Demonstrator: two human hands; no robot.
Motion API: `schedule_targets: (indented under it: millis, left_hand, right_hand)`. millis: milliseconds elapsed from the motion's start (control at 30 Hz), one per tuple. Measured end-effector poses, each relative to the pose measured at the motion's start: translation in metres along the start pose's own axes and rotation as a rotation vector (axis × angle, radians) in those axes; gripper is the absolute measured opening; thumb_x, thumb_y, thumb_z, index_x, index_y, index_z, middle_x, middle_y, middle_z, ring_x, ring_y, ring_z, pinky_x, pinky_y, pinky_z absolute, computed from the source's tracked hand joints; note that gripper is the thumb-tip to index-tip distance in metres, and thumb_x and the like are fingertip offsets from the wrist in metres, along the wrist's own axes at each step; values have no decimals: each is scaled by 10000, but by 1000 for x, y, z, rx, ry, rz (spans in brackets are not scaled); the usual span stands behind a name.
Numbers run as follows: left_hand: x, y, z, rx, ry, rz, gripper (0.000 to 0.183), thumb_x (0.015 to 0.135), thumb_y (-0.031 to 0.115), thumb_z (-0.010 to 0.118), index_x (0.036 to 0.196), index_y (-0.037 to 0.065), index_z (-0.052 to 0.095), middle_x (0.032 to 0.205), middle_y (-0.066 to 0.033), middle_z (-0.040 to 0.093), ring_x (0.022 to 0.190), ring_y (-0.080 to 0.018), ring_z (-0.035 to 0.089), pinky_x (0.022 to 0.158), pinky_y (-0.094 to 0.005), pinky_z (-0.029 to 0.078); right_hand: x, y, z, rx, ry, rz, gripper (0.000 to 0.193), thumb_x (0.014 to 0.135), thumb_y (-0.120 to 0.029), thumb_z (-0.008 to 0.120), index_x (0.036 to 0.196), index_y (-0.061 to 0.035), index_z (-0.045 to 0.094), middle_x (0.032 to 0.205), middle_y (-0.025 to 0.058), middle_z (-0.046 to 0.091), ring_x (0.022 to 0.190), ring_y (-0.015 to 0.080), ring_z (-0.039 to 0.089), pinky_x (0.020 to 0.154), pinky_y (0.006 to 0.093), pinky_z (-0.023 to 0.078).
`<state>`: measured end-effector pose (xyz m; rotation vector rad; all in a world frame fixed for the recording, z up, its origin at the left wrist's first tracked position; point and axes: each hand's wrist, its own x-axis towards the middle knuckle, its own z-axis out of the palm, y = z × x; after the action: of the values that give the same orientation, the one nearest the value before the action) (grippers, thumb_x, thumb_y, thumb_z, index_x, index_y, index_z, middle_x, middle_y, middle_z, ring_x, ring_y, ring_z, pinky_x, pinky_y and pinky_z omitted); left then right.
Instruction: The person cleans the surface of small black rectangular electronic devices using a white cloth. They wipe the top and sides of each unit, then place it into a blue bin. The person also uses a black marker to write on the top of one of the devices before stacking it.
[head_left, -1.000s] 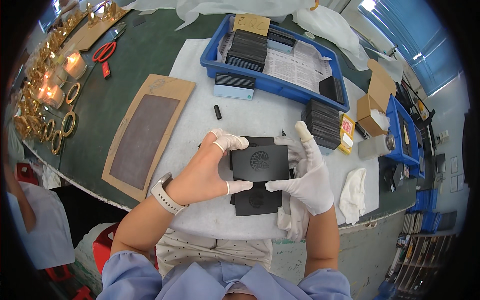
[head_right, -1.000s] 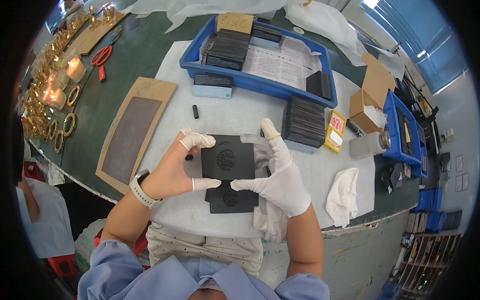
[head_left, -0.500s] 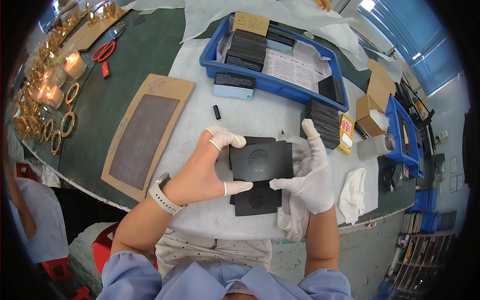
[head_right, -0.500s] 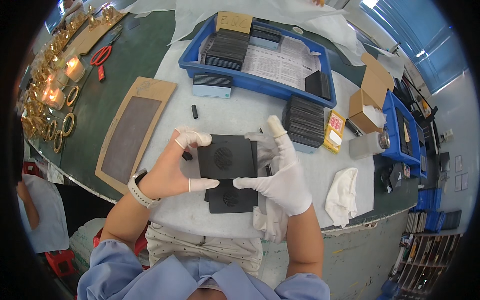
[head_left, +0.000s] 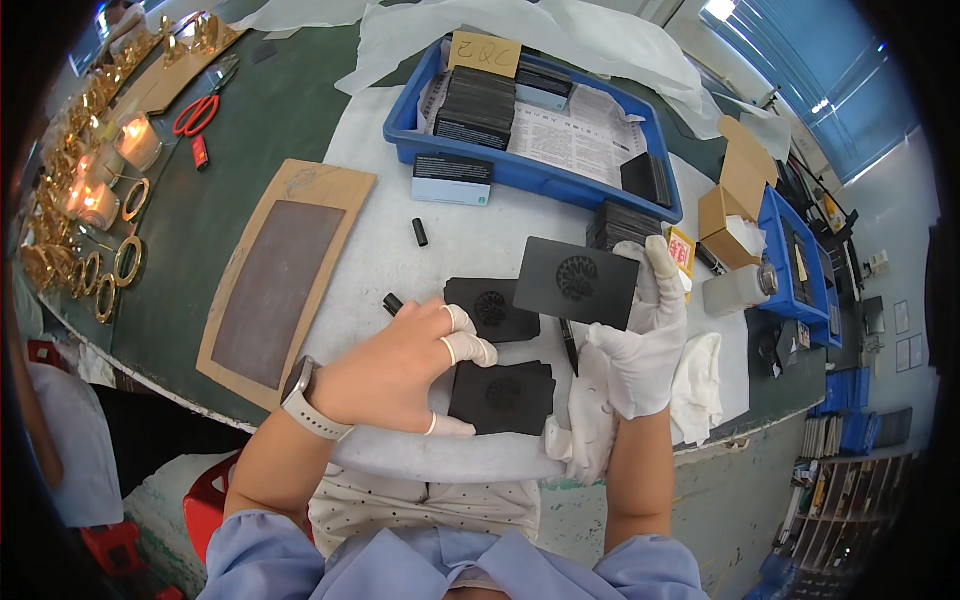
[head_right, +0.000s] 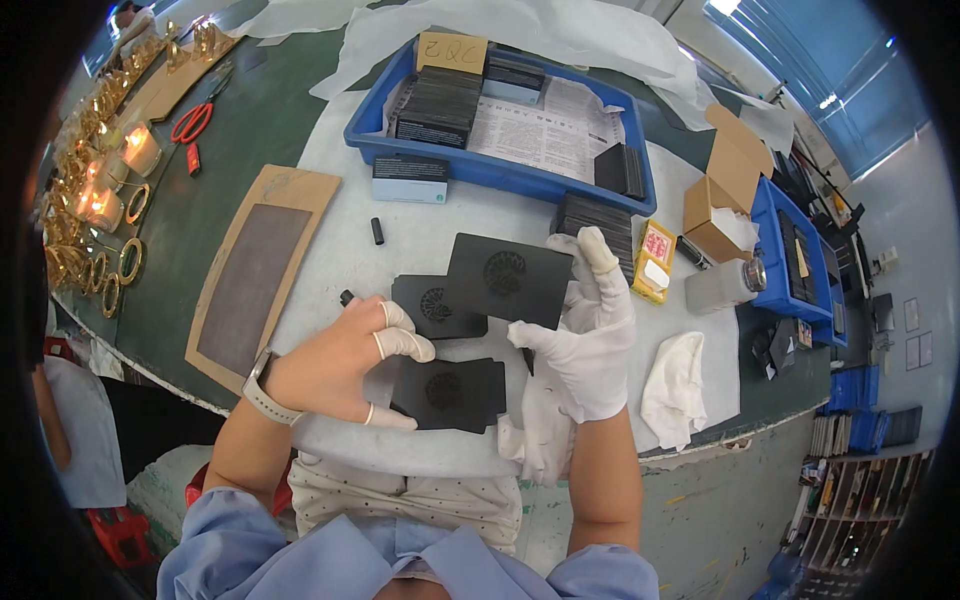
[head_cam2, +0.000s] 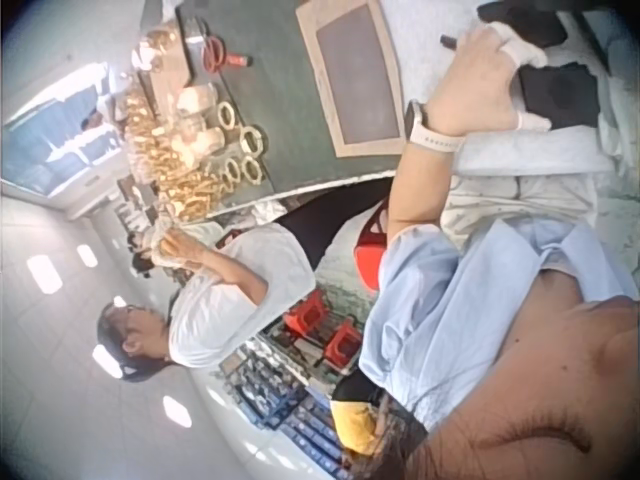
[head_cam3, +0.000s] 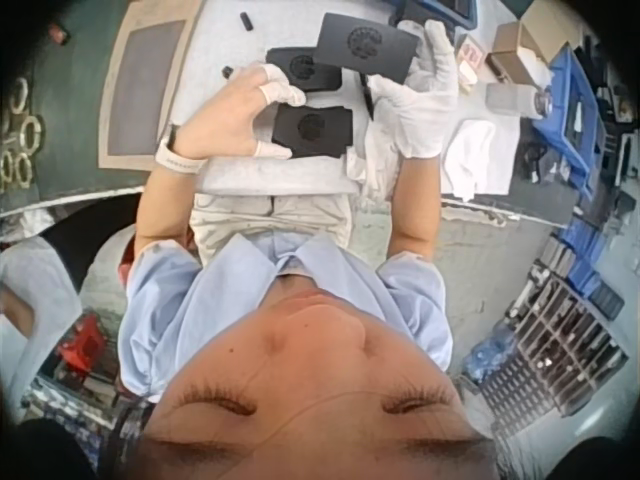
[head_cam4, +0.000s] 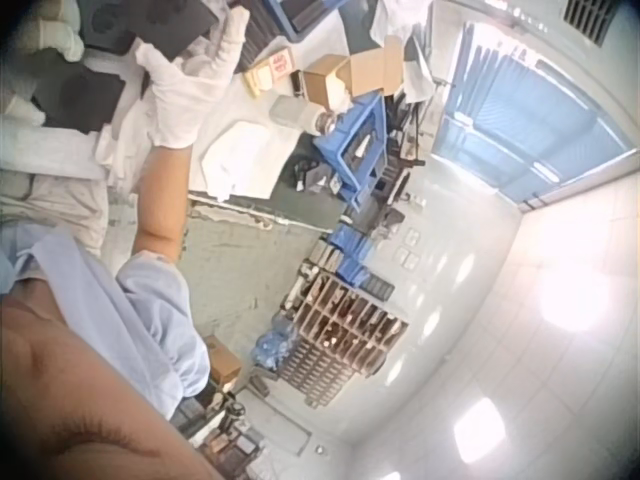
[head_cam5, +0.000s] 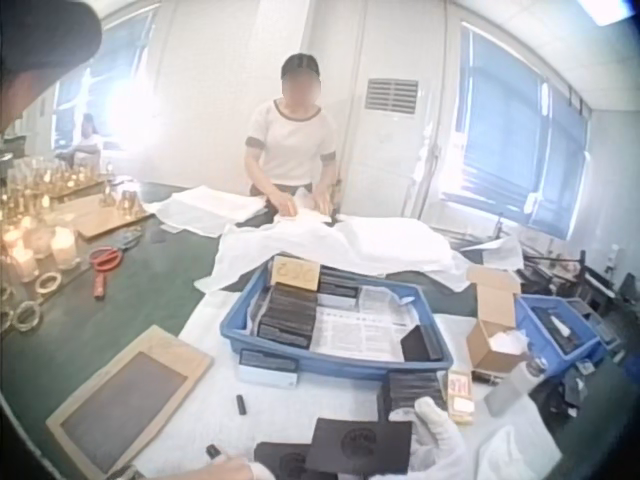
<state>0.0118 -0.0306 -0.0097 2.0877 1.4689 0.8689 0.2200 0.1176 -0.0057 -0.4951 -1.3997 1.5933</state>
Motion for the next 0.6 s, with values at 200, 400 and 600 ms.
schedule_targets:
  millis: [200,400,600]
  left_hand:
    - [-1,-7,7,4,427,41,874,511,448,924,1199,46,565,1083,-77,516,967,-251,489,835,-356,418]
    - [3,-6,7,192,541,-12,920,500,406,933,1255,33,562,1063,-80,511,949,-249,479,823,-360,430]
    - [2,-7,10,144,518,-69,731,596,346,892,1190,46,588,1066,-99,522,932,-294,477,835,-389,410]
  right_hand:
    - [-5,0,6,15,-66,104,1061,524,107,867,1442,-68,364,1348,131,507,1083,211,587,905,345,553]
    - [-12,11,9,-45,-285,142,1046,520,121,862,1430,-86,391,1342,117,525,1047,172,596,854,297,545]
    - [-7,12,9,-92,-229,143,1133,514,0,902,1478,-84,312,1288,114,551,1039,171,586,858,315,504]
